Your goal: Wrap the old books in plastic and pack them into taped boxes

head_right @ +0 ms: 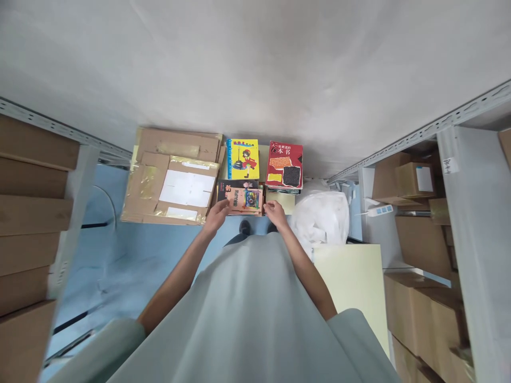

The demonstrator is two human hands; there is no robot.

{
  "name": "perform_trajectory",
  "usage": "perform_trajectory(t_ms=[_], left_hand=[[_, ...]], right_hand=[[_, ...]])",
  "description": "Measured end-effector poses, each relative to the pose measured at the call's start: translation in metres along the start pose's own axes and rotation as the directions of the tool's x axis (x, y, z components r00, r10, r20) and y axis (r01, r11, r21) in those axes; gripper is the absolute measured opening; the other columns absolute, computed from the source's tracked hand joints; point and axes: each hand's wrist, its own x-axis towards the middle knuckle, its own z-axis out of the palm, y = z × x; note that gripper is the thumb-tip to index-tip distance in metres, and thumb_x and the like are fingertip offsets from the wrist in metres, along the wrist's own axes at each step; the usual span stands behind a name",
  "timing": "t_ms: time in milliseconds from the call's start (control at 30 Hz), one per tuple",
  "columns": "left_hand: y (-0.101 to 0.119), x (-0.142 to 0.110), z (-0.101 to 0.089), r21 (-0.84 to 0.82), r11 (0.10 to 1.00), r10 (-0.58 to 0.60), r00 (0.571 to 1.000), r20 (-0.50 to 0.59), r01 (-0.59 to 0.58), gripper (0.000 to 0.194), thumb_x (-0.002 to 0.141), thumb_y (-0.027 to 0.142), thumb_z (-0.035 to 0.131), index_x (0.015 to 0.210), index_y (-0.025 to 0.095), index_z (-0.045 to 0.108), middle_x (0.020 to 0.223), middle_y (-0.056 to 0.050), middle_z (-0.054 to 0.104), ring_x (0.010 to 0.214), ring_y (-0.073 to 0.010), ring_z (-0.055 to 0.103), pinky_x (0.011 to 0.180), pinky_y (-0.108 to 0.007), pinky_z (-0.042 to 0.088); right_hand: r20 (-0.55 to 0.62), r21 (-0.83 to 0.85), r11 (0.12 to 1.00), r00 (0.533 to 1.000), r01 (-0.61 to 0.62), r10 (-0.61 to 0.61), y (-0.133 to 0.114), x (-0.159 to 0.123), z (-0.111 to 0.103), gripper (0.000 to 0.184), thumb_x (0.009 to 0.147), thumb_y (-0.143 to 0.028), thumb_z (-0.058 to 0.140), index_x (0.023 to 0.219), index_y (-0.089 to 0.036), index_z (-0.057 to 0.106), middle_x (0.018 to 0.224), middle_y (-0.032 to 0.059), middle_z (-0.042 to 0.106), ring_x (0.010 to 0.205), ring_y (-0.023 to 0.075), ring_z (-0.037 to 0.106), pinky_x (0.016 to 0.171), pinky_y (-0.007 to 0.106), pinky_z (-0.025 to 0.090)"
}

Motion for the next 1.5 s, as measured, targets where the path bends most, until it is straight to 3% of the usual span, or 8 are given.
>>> perform_trajectory(t_ms=[267, 500, 733, 867, 1133, 1333, 1500], left_hand=[[-0.012, 0.014, -0.005, -0.030, 0.994, 0.112, 0.986, 0.126, -0.109, 0.043, 0.095, 0.043, 0.074, 0.128, 0.017, 0.079, 0.142, -0.019, 0.078, 0.133, -0.0361, 0.073, 0.121, -0.052, 0.055], [-0.016, 0.018, -0.020, -0.077, 0.995, 0.073, 0.978, 0.198, -0.059, 0.042, 0.096, 0.033, 0.071, 0.134, 0.016, 0.077, 0.147, -0.018, 0.077, 0.129, -0.0332, 0.075, 0.119, -0.052, 0.057], [-0.007, 0.024, -0.034, -0.119, 0.992, 0.069, 0.966, 0.248, -0.040, 0.042, 0.098, 0.042, 0.072, 0.130, 0.016, 0.078, 0.146, -0.018, 0.077, 0.128, -0.0339, 0.076, 0.115, -0.050, 0.060], [-0.003, 0.027, -0.042, -0.108, 0.994, 0.049, 0.958, 0.282, -0.019, 0.043, 0.096, 0.043, 0.073, 0.130, 0.016, 0.078, 0.144, -0.018, 0.078, 0.127, -0.0336, 0.076, 0.112, -0.049, 0.061], [-0.004, 0.032, -0.049, -0.157, 0.987, 0.087, 0.936, 0.342, -0.034, 0.048, 0.095, 0.054, 0.079, 0.128, 0.019, 0.079, 0.139, -0.015, 0.080, 0.125, -0.0332, 0.076, 0.115, -0.050, 0.061], [0.004, 0.035, -0.050, -0.250, 0.968, 0.119, 0.924, 0.363, -0.026, 0.053, 0.093, 0.055, 0.078, 0.129, 0.016, 0.078, 0.143, -0.019, 0.078, 0.124, -0.0349, 0.076, 0.113, -0.052, 0.062], [0.021, 0.033, -0.053, -0.270, 0.959, 0.196, 0.892, 0.406, -0.088, 0.051, 0.091, 0.052, 0.080, 0.131, 0.020, 0.078, 0.140, -0.015, 0.080, 0.125, -0.0345, 0.076, 0.111, -0.050, 0.063]], right_hand=[[-0.053, -0.208, 0.977, 0.997, 0.048, -0.060, -0.008, 0.001, 0.027, 0.027, 0.093, -0.043, 0.076, 0.112, -0.024, 0.080, 0.115, 0.0078, 0.086, 0.110, 0.0266, 0.082, 0.102, 0.044, 0.068], [-0.073, -0.369, 0.927, 0.993, 0.059, -0.092, -0.025, -0.007, 0.036, 0.021, 0.097, -0.036, 0.073, 0.112, -0.026, 0.084, 0.116, 0.0069, 0.087, 0.109, 0.0273, 0.083, 0.104, 0.042, 0.067], [-0.040, -0.500, 0.863, 0.993, 0.079, -0.114, -0.046, -0.015, 0.048, 0.021, 0.102, -0.029, 0.065, 0.103, -0.027, 0.086, 0.122, 0.0048, 0.088, 0.116, 0.0276, 0.083, 0.108, 0.037, 0.062], [-0.065, -0.544, 0.839, 0.996, 0.021, -0.067, -0.054, -0.015, 0.056, 0.019, 0.102, -0.031, 0.066, 0.103, -0.027, 0.085, 0.123, 0.0048, 0.088, 0.116, 0.0278, 0.084, 0.106, 0.038, 0.064], [-0.124, -0.434, 0.899, 0.992, -0.066, 0.013, -0.056, -0.021, 0.059, 0.023, 0.100, -0.037, 0.071, 0.114, -0.026, 0.085, 0.113, 0.0034, 0.088, 0.108, 0.0283, 0.085, 0.096, 0.039, 0.069], [-0.249, -0.413, 0.910, 0.966, -0.040, -0.071, -0.065, -0.028, 0.055, 0.020, 0.094, -0.036, 0.073, 0.107, -0.027, 0.085, 0.115, 0.0059, 0.088, 0.106, 0.0299, 0.084, 0.104, 0.044, 0.066], [-0.353, -0.141, 0.990, 0.933, 0.025, -0.074, -0.077, -0.045, 0.036, 0.034, 0.078, -0.046, 0.085, 0.102, -0.022, 0.080, 0.100, 0.0087, 0.086, 0.098, 0.0285, 0.082, 0.096, 0.043, 0.067]])
